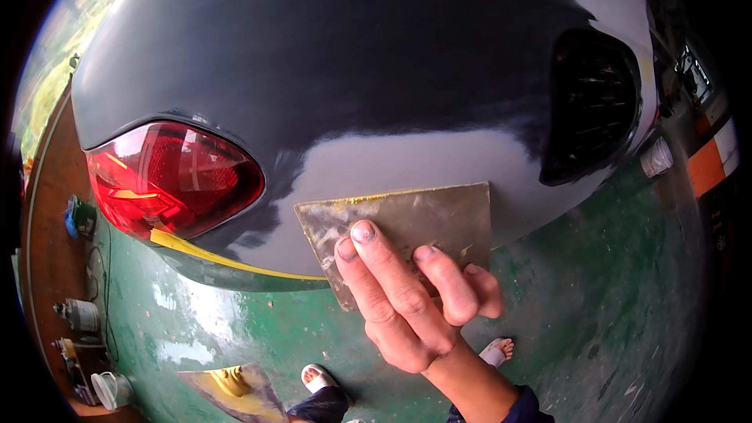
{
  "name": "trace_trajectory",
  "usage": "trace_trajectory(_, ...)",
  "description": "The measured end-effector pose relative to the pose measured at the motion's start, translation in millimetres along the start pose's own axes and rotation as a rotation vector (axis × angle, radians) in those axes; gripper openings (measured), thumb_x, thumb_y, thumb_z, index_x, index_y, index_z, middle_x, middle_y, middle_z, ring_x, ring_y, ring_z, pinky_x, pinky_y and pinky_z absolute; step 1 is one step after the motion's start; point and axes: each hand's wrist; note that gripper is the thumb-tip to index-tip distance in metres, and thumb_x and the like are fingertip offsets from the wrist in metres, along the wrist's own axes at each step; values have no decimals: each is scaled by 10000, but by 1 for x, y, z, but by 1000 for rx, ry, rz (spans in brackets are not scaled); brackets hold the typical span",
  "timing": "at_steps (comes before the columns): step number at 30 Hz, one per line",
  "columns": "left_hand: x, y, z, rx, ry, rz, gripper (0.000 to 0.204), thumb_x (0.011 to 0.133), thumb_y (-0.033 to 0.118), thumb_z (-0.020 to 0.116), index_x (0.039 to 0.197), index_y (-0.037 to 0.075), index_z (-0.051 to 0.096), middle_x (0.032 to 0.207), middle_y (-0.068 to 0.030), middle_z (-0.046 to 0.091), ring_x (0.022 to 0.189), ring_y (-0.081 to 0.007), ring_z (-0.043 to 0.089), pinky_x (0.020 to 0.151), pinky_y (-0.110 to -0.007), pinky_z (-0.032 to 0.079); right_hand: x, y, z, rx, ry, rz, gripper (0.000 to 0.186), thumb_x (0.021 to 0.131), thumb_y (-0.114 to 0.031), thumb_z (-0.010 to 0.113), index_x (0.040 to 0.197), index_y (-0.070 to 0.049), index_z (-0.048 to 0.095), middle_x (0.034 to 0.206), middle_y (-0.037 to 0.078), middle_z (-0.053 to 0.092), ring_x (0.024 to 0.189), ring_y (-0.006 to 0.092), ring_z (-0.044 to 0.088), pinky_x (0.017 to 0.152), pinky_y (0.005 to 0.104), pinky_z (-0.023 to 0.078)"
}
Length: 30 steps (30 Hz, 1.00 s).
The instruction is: The person applies yellow body filler to the rear bumper of a dark car using a small metal spreader. They repeatedly scoop filler from a larger spreader and smooth it onto the surface, then wipe the area with their hand.
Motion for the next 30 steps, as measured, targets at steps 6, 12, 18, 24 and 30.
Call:
trace_trajectory(6, -4, -7, 1, -15, -17, 10, 264, 850, 47, 721, 1073, -62, 629, 627, -51, 566, 484, -128, 510, 454, -272, 425, -16, -2, -1, 3, 10, -24, 223, 881, -82, 585, 1005, -124, 765, 1104, -14, 727, 1074, 214, 484, 862, 310, 353)
trace_trajectory(12, -7, 0, 9, -56, -108, -72, 293, 855, 55, 730, 1098, -44, 601, 650, -45, 557, 508, -138, 515, 467, -281, 435, 7, 0, 6, -13, 57, -12, 191, 897, -118, 608, 998, -138, 769, 1100, -33, 727, 1073, 197, 484, 869, 306, 349)
trace_trajectory(18, -12, -7, 12, -88, -159, -107, 318, 843, 54, 746, 1103, -55, 600, 688, -38, 565, 525, -125, 504, 479, -270, 422, -11, -6, 15, 10, 70, 11, 139, 886, -180, 688, 993, -178, 776, 1114, -66, 726, 1069, 158, 483, 911, 307, 322)
trace_trajectory(24, -13, -2, 10, -31, -217, -57, 344, 850, 56, 740, 1120, -90, 585, 703, -49, 579, 531, -119, 505, 484, -268, 423, -1, -2, -3, 37, 27, -2, 169, 885, -130, 643, 994, -134, 772, 1095, -29, 733, 1066, 186, 480, 875, 320, 342)
trace_trajectory(30, -17, 8, 31, -19, -173, -102, 335, 852, 61, 735, 1112, -89, 585, 695, -46, 585, 531, -110, 513, 480, -258, 426, 3, -1, 2, 46, 23, 55, 175, 889, -140, 635, 983, -142, 782, 1080, -43, 738, 1031, 161, 480, 880, 316, 319)
Point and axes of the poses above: each hand's wrist, its own x-axis towards the middle knuckle, its own z-axis out of the palm, y = z × x
